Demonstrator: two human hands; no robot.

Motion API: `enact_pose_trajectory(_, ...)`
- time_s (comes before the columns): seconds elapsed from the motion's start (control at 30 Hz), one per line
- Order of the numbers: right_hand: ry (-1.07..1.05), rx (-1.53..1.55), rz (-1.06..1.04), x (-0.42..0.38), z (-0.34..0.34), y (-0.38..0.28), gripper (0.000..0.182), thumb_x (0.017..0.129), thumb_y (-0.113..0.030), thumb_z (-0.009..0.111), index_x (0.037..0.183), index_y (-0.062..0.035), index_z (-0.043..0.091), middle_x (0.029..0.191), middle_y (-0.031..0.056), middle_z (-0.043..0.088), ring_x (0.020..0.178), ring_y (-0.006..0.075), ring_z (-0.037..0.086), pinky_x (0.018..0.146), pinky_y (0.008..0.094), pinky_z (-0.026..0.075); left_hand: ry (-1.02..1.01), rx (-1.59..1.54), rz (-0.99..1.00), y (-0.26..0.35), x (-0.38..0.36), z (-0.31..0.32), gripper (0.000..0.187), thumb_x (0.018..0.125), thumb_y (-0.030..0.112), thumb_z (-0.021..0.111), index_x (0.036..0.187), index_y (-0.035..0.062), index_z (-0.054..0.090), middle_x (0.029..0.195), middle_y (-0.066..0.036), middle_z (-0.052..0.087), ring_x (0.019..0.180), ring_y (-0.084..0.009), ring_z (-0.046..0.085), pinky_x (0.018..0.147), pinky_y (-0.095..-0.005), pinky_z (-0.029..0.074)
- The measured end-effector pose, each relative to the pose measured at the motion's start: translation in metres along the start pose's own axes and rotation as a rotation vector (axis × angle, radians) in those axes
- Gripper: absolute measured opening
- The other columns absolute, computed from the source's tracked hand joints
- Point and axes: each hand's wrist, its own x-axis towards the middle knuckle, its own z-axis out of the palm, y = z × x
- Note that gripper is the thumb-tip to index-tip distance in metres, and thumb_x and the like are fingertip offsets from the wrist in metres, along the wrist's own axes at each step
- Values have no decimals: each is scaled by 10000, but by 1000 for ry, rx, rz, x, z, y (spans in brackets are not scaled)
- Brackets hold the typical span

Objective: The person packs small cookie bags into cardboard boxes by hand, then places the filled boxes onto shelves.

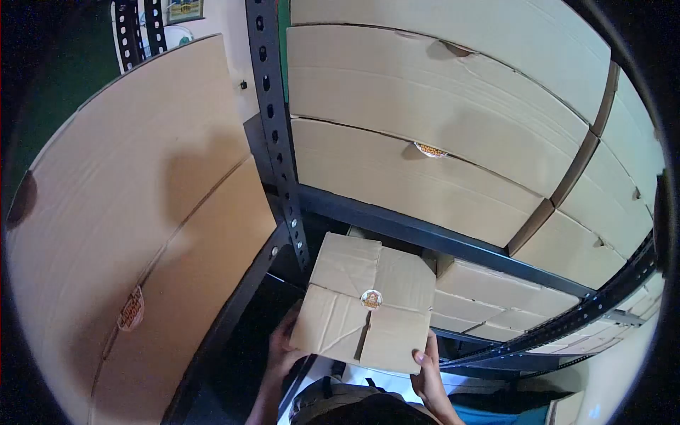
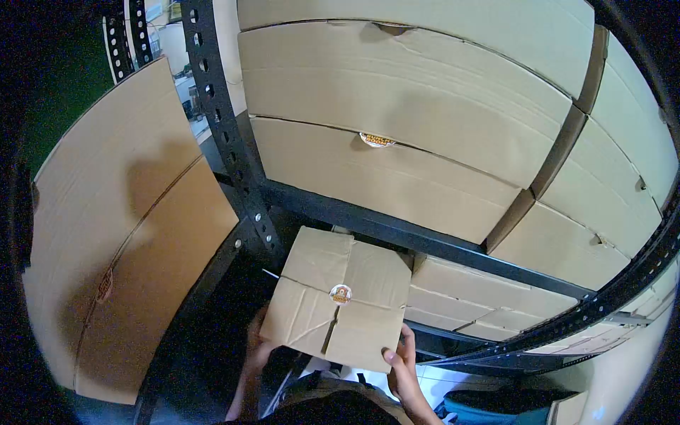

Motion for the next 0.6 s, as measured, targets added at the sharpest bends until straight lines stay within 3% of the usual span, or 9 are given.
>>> enact_pose_trajectory(0.03,54,53,-13,4,2,3,614,759,-230,580,1267,-58,281,1237,172,422,1159,250,403,978,376,309,20,-9,71,-4,3,5,670,633,50,741,1227,-30,441,1285,-126,439,1168,-198,439,975,-341,351)
enact_pose_trajectory(0.07,107,106,-23,9,3,8,588,767,-167,574,1256,-59,267,1208,195,456,1137,262,417,979,386,296,20,-5,68,-15,7,4,670,633,50,741,1227,-30,441,1285,-126,439,1168,-198,439,975,-341,351)
enact_pose_trajectory(0.2,162,130,-97,31,-1,36,499,813,-200,553,1224,-70,301,1192,168,458,1108,229,422,963,353,296,271,95,176,-47,26,9,376,720,-115,594,1081,-48,516,1075,-67,515,950,-149,530,823,-270,429)
enact_pose_trajectory(0.3,189,108,-135,41,-3,42,471,845,-259,520,1230,-71,323,1209,151,438,1128,231,404,972,362,286,269,130,216,-54,38,13,374,717,-96,616,1076,-53,517,1099,-89,503,942,-159,528,794,-268,439)
enact_pose_trajectory(0.4,152,13,-247,42,-7,46,620,861,-352,492,1331,-26,253,1336,165,329,1252,256,297,1022,378,235,363,333,343,-53,41,23,433,705,-29,671,1107,-29,510,1105,-120,489,957,-197,513,774,-289,434)
enact_pose_trajectory(0.43,157,15,-246,42,-5,44,620,861,-352,492,1331,-26,253,1336,165,329,1252,256,297,1022,378,235,394,522,472,-43,41,29,418,748,16,643,1136,-21,491,1104,-116,483,948,-197,488,792,-301,414)
enact_pose_trajectory(0.47,166,-102,-300,40,-2,42,672,844,-357,523,1346,-24,227,1358,169,299,1265,266,282,1031,384,227,419,710,602,-32,42,35,407,791,61,614,1165,-12,472,1103,-112,477,938,-198,464,809,-313,393)
enact_pose_trajectory(0.53,187,-337,-409,38,2,38,783,809,-367,584,1378,-19,174,1404,178,239,1290,286,252,1049,397,211,417,749,658,-47,40,30,404,802,76,599,1172,-14,465,1128,-137,456,962,-227,451,821,-334,386)
enact_pose_trajectory(0.6,125,-540,-639,39,9,41,859,711,-278,718,1360,-27,215,1415,221,199,1308,328,225,1046,416,226,416,785,719,-54,41,28,401,813,91,583,1179,-15,459,1153,-162,434,986,-257,438,834,-355,378)
